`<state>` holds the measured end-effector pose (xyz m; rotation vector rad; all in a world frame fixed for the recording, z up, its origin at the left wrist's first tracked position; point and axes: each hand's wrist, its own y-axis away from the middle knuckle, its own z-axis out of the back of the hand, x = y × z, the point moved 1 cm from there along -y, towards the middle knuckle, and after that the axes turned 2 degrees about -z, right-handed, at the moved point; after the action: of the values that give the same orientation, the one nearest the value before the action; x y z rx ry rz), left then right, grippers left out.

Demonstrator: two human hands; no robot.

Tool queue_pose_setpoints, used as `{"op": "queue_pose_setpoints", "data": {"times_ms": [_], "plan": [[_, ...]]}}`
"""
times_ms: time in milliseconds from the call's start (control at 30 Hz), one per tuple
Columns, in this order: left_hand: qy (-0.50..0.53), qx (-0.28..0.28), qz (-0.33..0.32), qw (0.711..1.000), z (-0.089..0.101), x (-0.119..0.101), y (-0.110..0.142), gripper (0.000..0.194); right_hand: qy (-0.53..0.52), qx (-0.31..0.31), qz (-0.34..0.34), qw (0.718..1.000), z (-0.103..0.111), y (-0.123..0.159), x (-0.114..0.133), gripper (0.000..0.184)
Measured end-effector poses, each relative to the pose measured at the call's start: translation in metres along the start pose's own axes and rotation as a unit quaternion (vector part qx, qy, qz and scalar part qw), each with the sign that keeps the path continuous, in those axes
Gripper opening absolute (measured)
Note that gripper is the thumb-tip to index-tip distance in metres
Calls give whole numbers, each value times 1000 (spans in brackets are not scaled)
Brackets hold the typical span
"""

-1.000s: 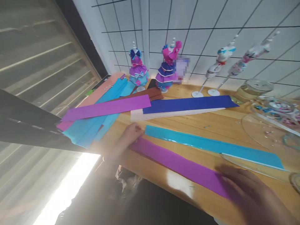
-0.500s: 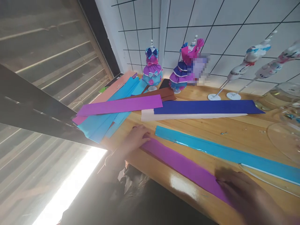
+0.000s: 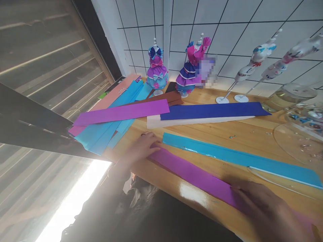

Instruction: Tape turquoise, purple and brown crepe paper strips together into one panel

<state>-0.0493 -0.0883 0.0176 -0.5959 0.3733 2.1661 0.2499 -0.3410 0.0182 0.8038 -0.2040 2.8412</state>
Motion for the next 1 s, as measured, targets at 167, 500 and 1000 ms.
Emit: {"op": "queue_pose_setpoints", "data": {"times_ms": [167, 500, 1000], "plan": [[2, 40, -130, 991, -12, -27, -7, 32, -12, 43, -5, 999, 6, 3, 1, 27], [-32, 105, -222, 969, -41, -67, -27, 27, -45, 42, -5, 998, 18, 12, 3, 24], [69, 125, -77, 987, -3, -28, -12, 12, -39, 59, -87, 994, 48, 4, -20, 22]]}}
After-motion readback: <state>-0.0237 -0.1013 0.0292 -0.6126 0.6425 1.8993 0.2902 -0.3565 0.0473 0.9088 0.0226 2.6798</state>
